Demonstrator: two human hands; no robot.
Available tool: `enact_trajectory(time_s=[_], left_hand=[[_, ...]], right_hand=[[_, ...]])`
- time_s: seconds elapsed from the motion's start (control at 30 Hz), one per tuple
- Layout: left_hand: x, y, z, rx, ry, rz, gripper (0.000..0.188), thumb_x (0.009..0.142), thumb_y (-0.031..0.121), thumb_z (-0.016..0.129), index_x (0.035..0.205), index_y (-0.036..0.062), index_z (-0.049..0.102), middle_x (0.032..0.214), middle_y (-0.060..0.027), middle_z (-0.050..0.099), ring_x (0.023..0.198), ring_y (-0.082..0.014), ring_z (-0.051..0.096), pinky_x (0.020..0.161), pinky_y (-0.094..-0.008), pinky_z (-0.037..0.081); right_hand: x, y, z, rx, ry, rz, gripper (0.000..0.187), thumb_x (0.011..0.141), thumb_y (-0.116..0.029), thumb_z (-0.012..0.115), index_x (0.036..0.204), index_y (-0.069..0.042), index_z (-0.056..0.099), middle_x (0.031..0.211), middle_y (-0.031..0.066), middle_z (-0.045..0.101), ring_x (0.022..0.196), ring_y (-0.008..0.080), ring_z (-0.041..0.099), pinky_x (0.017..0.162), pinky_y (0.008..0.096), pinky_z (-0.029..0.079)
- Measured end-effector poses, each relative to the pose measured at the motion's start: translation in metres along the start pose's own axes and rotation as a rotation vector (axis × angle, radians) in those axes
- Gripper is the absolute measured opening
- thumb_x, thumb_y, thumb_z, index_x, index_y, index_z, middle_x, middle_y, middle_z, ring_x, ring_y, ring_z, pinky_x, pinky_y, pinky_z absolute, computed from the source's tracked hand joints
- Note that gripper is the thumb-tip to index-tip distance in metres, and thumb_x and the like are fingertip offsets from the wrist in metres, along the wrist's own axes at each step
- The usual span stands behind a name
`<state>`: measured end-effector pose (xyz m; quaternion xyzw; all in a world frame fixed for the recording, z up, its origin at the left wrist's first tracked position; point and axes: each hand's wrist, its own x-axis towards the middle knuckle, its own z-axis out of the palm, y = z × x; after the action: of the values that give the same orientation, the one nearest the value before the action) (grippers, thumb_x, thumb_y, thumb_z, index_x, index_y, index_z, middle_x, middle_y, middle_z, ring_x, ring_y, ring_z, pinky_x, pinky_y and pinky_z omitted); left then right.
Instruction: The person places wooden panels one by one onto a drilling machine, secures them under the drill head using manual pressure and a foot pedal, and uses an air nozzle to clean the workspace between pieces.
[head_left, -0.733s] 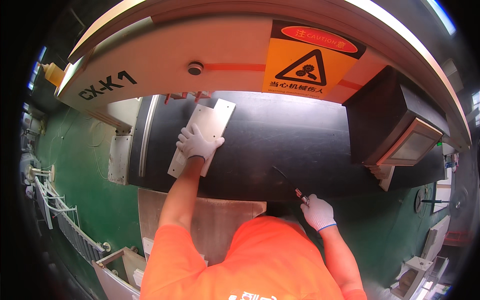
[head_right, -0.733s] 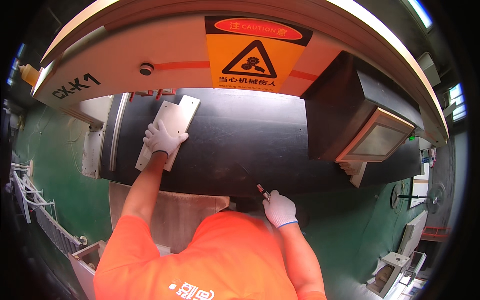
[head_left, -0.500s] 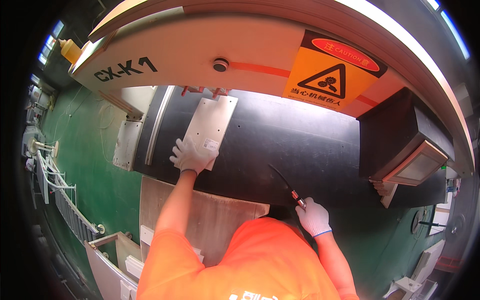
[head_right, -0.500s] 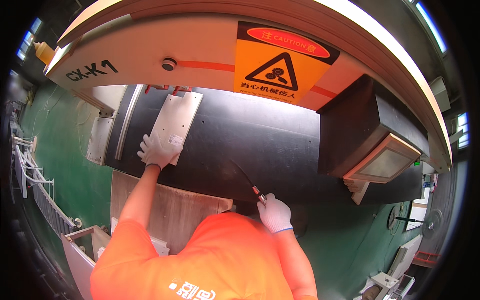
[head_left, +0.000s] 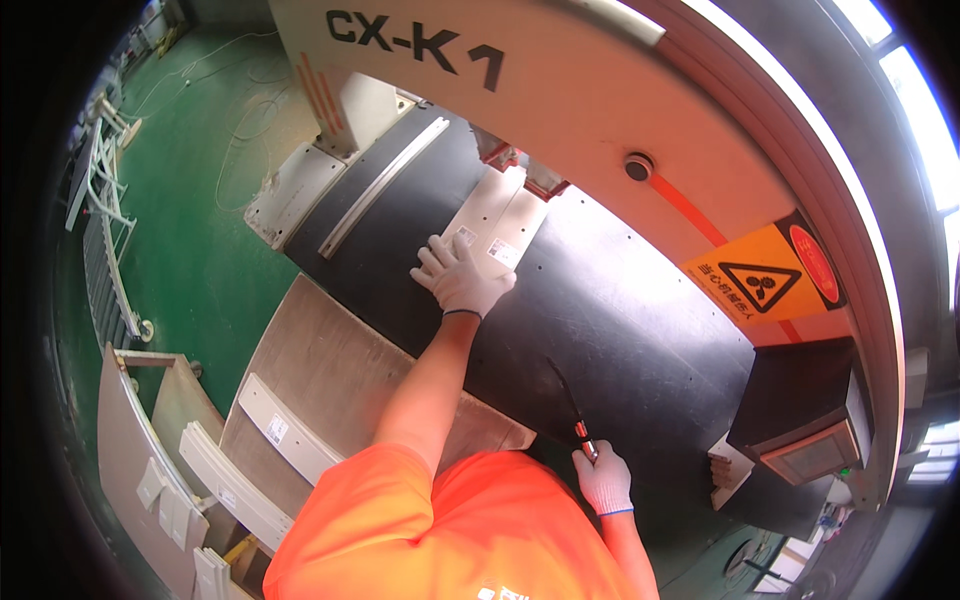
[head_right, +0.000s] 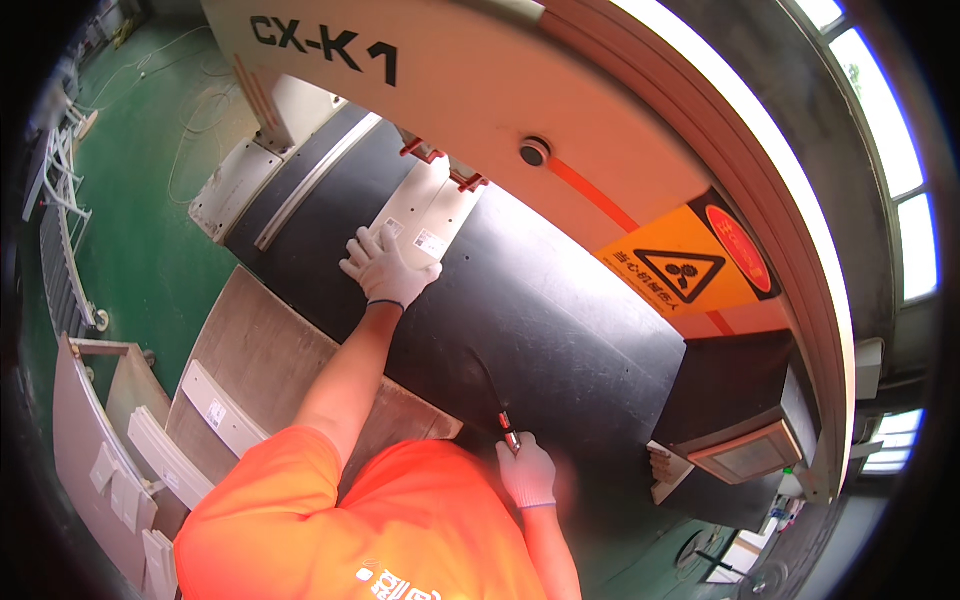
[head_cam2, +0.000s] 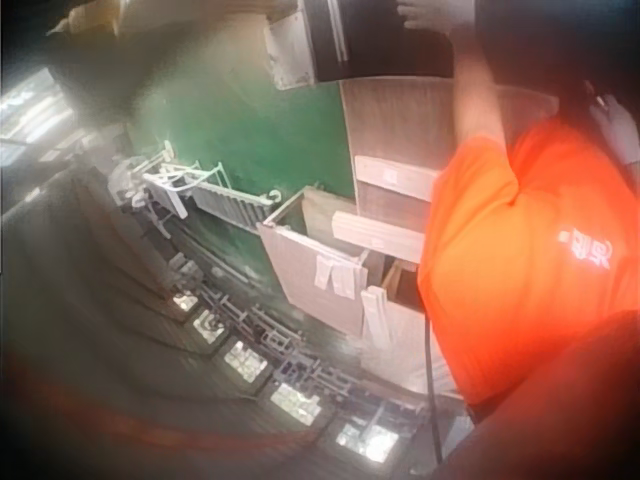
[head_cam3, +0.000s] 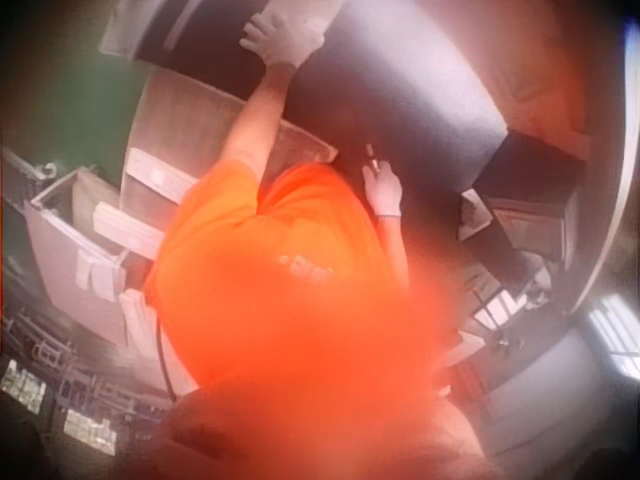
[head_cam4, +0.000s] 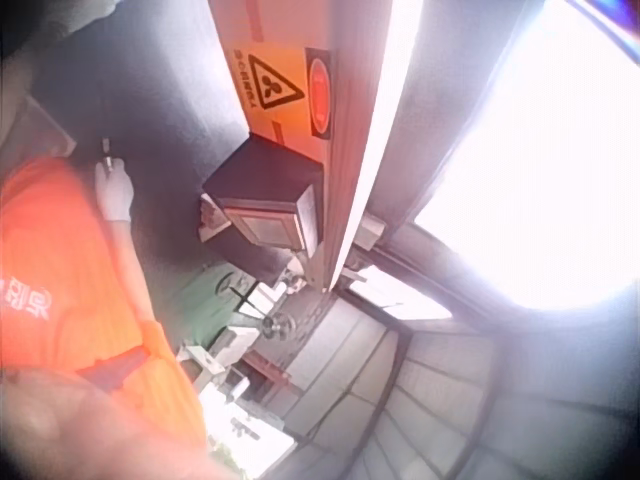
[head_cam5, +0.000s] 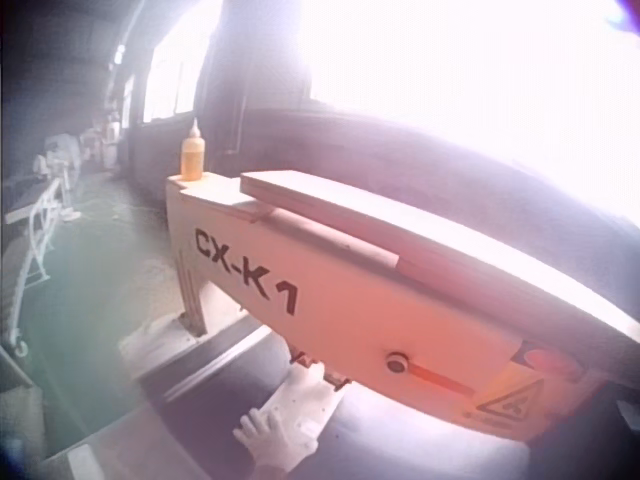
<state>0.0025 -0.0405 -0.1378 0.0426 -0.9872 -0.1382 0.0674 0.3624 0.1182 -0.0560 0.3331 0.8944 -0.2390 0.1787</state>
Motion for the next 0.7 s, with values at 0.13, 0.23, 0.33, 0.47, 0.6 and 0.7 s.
enact_trajectory(time_s=[0.13, 0.23, 0.33, 0.47, 0.6, 0.7], left_hand=[[0.035, 0.010, 0.008, -0.088, -0.041, -0.032, 0.113, 0.059, 0.065, 0.091, 0.154, 0.0153, 0.053, 0.156, -0.0227, 0.042, 0.142, -0.0451, 0.037, 0.117, -0.0674, 0.026], [0.054, 0.015, 0.016, -0.063, 0.029, -0.012, 0.105, 0.063, 0.067, 0.088, 0.148, 0.0147, 0.054, 0.155, -0.0222, 0.042, 0.142, -0.0436, 0.037, 0.119, -0.0686, 0.023], [0.073, 0.026, 0.006, -0.089, -0.151, -0.048, 0.108, 0.065, 0.069, 0.088, 0.150, 0.0130, 0.052, 0.158, -0.0221, 0.041, 0.144, -0.0423, 0.036, 0.120, -0.0684, 0.022], [0.075, 0.022, 0.009, -0.106, -0.147, -0.042, 0.104, 0.067, 0.065, 0.086, 0.149, 0.0119, 0.052, 0.156, -0.0208, 0.043, 0.143, -0.0404, 0.037, 0.120, -0.0666, 0.022], [0.076, 0.021, 0.019, -0.131, -0.140, -0.040, 0.102, 0.069, 0.063, 0.085, 0.151, 0.0112, 0.051, 0.165, -0.0243, 0.038, 0.150, -0.0429, 0.033, 0.122, -0.0683, 0.020], [0.062, 0.004, 0.035, -0.203, -0.082, 0.065, 0.107, 0.071, 0.061, 0.084, 0.156, 0.0072, 0.048, 0.169, -0.0277, 0.031, 0.159, -0.0498, 0.022, 0.127, -0.0726, 0.013]], right_hand=[[-0.003, 0.000, 0.001, 0.055, 0.062, -0.005, 0.038, 0.098, -0.038, 0.075, 0.105, -0.001, 0.069, 0.085, 0.0236, 0.073, 0.086, 0.0487, 0.073, 0.077, 0.0527, 0.056], [-0.004, -0.006, 0.002, 0.048, 0.049, 0.003, 0.040, 0.097, -0.038, 0.076, 0.103, 0.000, 0.068, 0.084, 0.0244, 0.072, 0.085, 0.0483, 0.073, 0.077, 0.0523, 0.056], [-0.005, -0.024, -0.005, 0.005, -0.056, 0.066, 0.041, 0.100, -0.040, 0.073, 0.115, -0.002, 0.072, 0.096, 0.0241, 0.078, 0.096, 0.0488, 0.075, 0.085, 0.0532, 0.058], [-0.004, -0.029, -0.005, 0.113, 0.020, 0.052, 0.038, 0.099, -0.036, 0.075, 0.114, 0.000, 0.071, 0.089, 0.0217, 0.076, 0.088, 0.0433, 0.076, 0.082, 0.0488, 0.058], [0.001, -0.044, -0.013, 0.260, 0.110, 0.051, 0.035, 0.099, -0.031, 0.075, 0.108, 0.003, 0.070, 0.080, 0.0149, 0.070, 0.074, 0.0277, 0.070, 0.076, 0.0410, 0.056], [0.012, -0.029, -0.011, 0.403, 0.150, 0.039, 0.033, 0.099, -0.028, 0.074, 0.106, 0.003, 0.070, 0.075, 0.0090, 0.066, 0.070, 0.0188, 0.065, 0.071, 0.0368, 0.055]])
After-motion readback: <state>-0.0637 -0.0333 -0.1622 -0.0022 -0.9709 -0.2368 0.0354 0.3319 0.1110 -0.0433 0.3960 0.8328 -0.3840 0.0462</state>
